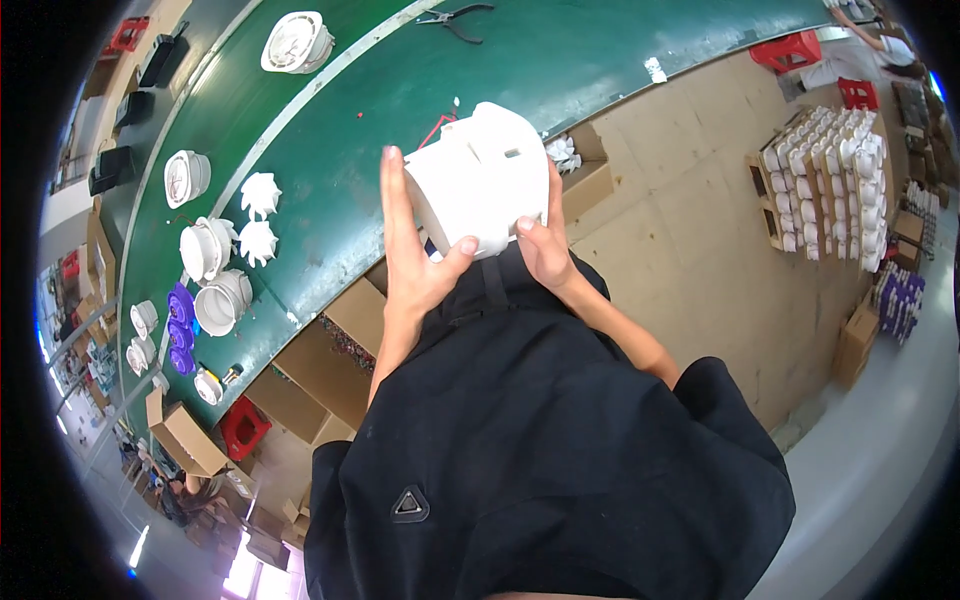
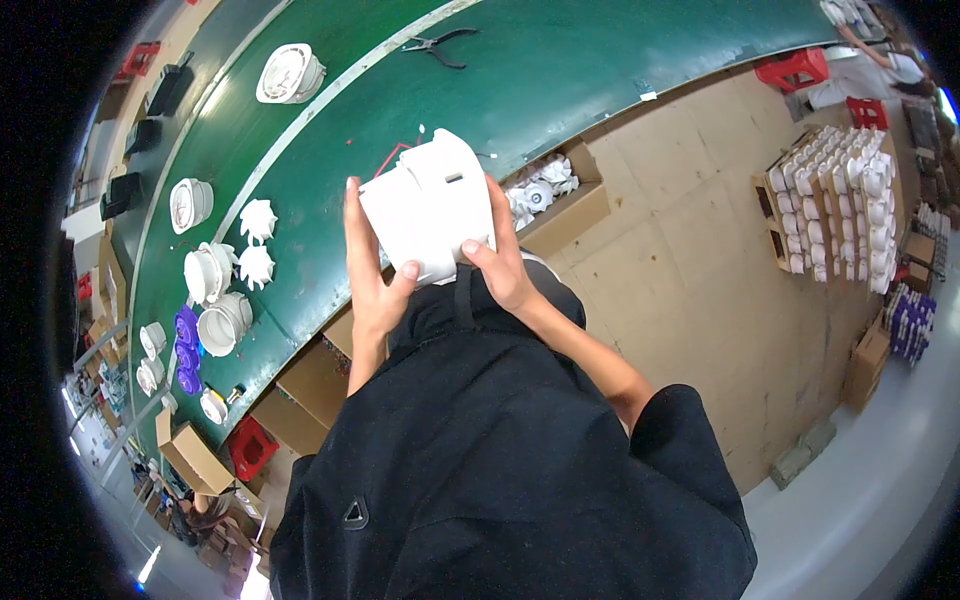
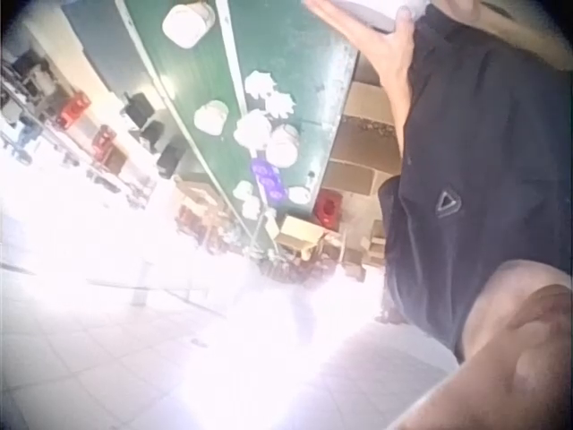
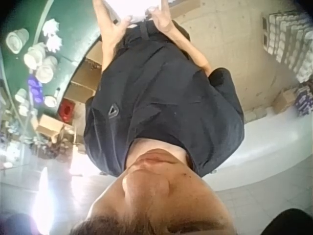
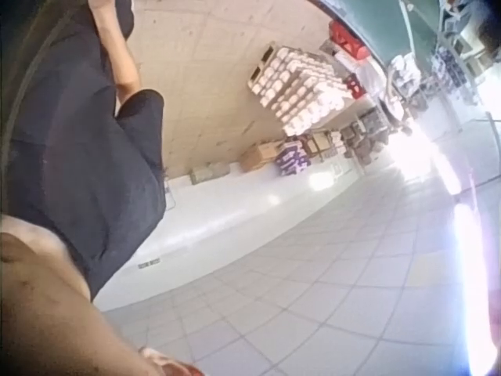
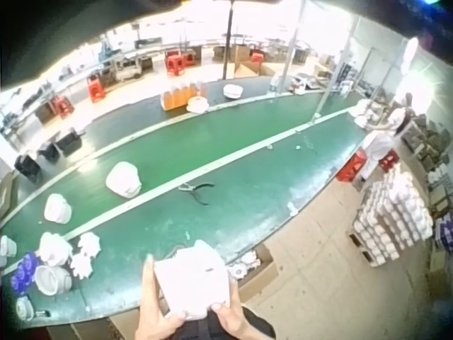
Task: The person assembles components of a small white plastic fan housing by hand, connecting wires with pliers and fitting fan blades into the plastic housing.
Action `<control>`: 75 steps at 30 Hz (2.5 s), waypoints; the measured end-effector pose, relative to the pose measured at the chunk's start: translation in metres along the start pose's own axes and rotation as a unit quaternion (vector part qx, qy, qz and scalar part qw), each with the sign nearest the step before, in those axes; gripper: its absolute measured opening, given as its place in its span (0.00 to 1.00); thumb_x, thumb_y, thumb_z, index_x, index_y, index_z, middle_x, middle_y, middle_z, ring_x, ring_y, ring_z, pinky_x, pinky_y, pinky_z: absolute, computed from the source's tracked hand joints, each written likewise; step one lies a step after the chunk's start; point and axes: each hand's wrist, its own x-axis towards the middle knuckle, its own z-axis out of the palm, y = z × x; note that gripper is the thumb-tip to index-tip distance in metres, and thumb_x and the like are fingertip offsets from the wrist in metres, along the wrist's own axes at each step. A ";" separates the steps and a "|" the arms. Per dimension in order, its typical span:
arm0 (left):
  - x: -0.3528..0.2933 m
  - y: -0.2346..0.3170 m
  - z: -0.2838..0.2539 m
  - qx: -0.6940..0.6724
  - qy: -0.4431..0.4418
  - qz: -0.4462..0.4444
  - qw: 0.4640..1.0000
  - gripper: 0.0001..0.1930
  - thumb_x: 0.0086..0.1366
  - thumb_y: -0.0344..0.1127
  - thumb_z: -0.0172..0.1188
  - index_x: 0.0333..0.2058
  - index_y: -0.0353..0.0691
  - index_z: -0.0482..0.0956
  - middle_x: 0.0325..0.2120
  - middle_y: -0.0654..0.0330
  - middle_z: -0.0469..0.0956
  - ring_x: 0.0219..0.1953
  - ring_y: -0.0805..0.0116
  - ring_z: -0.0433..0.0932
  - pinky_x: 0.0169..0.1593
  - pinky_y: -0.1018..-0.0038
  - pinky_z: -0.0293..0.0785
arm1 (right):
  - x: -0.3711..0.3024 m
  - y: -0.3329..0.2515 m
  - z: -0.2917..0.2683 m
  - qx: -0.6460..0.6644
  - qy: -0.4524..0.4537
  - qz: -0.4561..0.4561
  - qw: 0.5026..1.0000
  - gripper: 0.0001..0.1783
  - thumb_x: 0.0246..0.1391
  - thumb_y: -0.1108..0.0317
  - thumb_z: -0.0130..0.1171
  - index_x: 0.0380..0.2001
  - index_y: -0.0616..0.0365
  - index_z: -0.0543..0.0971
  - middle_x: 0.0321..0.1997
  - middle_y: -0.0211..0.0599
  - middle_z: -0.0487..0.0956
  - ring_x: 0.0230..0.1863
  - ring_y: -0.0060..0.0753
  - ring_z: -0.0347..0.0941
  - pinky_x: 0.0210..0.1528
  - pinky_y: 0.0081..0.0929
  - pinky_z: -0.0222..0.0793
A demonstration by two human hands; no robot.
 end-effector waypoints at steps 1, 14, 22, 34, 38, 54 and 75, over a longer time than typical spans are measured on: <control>0.000 0.005 -0.001 -0.001 -0.003 0.002 1.000 0.55 0.43 0.49 0.68 0.63 0.37 0.42 0.62 0.41 0.46 0.63 0.48 0.52 0.58 0.52 0.58 | -0.001 0.000 -0.001 -0.016 0.001 -0.014 1.000 0.42 0.47 0.64 0.47 0.64 0.62 0.44 0.65 0.44 0.51 0.66 0.38 0.47 0.65 0.32 0.41; -0.008 0.005 -0.033 0.106 -0.108 0.067 0.986 0.60 0.28 0.33 0.74 0.62 0.39 0.45 0.60 0.46 0.52 0.62 0.48 0.53 0.61 0.58 0.54 | 0.000 -0.013 -0.002 0.085 -0.025 0.062 0.994 0.41 0.47 0.64 0.47 0.64 0.64 0.45 0.65 0.43 0.51 0.67 0.34 0.44 0.66 0.31 0.38; -0.012 0.005 -0.031 0.094 -0.100 0.057 0.989 0.62 0.28 0.33 0.74 0.63 0.43 0.44 0.60 0.46 0.51 0.62 0.47 0.53 0.60 0.58 0.55 | -0.001 -0.015 0.002 0.131 -0.033 0.084 0.987 0.42 0.47 0.63 0.48 0.63 0.64 0.46 0.65 0.44 0.52 0.67 0.35 0.45 0.66 0.31 0.38; -0.012 0.008 -0.032 0.113 -0.102 0.060 0.987 0.62 0.27 0.34 0.74 0.63 0.41 0.44 0.60 0.46 0.52 0.62 0.47 0.53 0.60 0.58 0.56 | -0.002 -0.011 -0.003 0.085 -0.059 0.078 0.992 0.42 0.47 0.63 0.48 0.64 0.63 0.45 0.65 0.42 0.52 0.66 0.34 0.46 0.65 0.30 0.39; -0.012 0.006 -0.032 0.121 -0.103 0.067 0.985 0.62 0.28 0.35 0.75 0.63 0.40 0.44 0.60 0.46 0.52 0.62 0.47 0.53 0.60 0.58 0.56 | -0.002 -0.012 -0.002 0.104 -0.063 0.078 0.990 0.42 0.47 0.64 0.48 0.64 0.63 0.45 0.65 0.42 0.52 0.66 0.34 0.46 0.66 0.30 0.39; 0.046 -0.108 0.037 0.206 -0.056 -0.033 0.976 0.54 0.36 0.43 0.72 0.59 0.31 0.49 0.59 0.45 0.53 0.59 0.45 0.56 0.60 0.61 0.58 | 0.088 0.135 -0.072 0.341 0.038 0.287 0.894 0.28 0.62 0.56 0.37 0.60 0.60 0.57 0.62 0.41 0.63 0.61 0.39 0.60 0.62 0.38 0.55; 0.173 -0.125 0.184 0.317 -0.108 0.031 0.942 0.50 0.36 0.41 0.72 0.58 0.38 0.54 0.54 0.50 0.57 0.53 0.44 0.59 0.50 0.57 0.69 | -0.003 0.087 -0.200 -0.475 0.223 0.106 0.845 0.18 0.45 0.79 0.46 0.43 0.64 0.72 0.43 0.51 0.72 0.49 0.52 0.66 0.52 0.39 0.62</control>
